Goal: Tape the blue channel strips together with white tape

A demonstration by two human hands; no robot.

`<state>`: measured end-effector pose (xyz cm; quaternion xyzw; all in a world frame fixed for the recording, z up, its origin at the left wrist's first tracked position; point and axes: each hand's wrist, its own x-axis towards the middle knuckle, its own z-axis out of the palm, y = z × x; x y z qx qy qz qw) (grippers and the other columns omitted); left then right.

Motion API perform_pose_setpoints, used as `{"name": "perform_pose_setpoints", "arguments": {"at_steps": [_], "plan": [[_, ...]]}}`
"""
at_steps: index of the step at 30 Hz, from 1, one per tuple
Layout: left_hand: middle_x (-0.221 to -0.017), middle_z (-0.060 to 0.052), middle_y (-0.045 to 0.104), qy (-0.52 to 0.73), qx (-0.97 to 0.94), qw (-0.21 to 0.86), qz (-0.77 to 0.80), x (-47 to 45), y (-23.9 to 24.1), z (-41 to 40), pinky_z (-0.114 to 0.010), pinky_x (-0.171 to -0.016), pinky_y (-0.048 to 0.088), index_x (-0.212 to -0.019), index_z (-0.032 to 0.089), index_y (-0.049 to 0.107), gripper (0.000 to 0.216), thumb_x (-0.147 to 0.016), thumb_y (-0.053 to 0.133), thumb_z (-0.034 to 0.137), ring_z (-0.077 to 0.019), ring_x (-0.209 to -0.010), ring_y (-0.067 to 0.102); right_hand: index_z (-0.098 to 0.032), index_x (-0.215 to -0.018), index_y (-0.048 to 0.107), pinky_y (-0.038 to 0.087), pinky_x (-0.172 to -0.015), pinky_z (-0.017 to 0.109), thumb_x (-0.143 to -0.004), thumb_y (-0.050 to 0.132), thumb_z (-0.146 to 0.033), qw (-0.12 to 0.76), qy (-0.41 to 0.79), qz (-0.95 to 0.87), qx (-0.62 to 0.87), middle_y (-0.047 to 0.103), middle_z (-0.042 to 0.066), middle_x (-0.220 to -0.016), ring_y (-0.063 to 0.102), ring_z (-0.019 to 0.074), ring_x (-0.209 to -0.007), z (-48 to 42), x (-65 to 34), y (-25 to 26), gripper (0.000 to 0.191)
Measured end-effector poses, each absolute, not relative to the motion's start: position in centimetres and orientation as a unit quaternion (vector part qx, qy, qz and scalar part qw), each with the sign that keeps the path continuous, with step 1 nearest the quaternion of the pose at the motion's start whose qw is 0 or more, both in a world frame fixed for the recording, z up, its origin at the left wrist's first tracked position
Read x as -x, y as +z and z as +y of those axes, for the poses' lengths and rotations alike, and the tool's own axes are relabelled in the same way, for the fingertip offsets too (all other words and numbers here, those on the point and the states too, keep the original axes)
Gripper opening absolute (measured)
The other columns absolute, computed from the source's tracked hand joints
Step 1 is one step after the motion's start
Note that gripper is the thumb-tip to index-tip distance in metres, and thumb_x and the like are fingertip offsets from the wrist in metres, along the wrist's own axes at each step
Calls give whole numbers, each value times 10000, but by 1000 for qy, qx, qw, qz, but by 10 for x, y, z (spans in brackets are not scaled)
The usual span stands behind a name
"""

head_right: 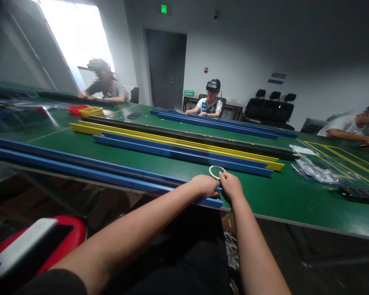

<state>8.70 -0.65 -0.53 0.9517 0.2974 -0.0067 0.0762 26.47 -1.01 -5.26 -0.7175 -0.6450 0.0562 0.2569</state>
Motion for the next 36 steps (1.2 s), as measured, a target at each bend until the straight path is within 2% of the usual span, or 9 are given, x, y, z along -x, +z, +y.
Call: {"name": "perform_pose_setpoints", "arguments": {"at_steps": [7, 19, 28, 36], "plan": [[-1031, -149, 739, -14, -950, 78, 301, -88, -5, -7, -389, -830, 573, -1025, 167, 697, 363, -861, 590, 472, -284, -963, 706, -209, -717, 687, 301, -600, 263, -917, 355, -566, 238, 73, -641, 726, 683, 45, -720, 564, 177, -684, -10, -263, -50, 526], [-1033, -137, 743, -11, -951, 80, 298, -88, -6, -5, -366, -816, 576, -1005, 174, 698, 312, -857, 581, 422, -275, -956, 709, -199, -711, 679, 318, -603, 273, -901, 357, -593, 256, 83, -637, 722, 658, 44, -688, 566, 186, -685, -8, -268, -55, 543], [-1012, -125, 746, -1, -954, 71, 293, -83, -4, -7, -345, -795, 574, -1001, 184, 693, 290, -856, 596, 416, -265, -946, 710, -196, -722, 691, 331, -611, 276, -894, 359, -593, 270, 86, -634, 719, 673, 50, -702, 570, 190, -694, -8, -267, -54, 546], [-983, -150, 747, 6, -956, 70, 285, -86, -6, -5, -363, -785, 574, -991, 157, 706, 370, -870, 575, 481, -285, -921, 712, -199, -715, 688, 326, -603, 270, -897, 368, -591, 267, 92, -634, 720, 664, 44, -675, 572, 188, -684, -8, -268, -53, 538]]}}
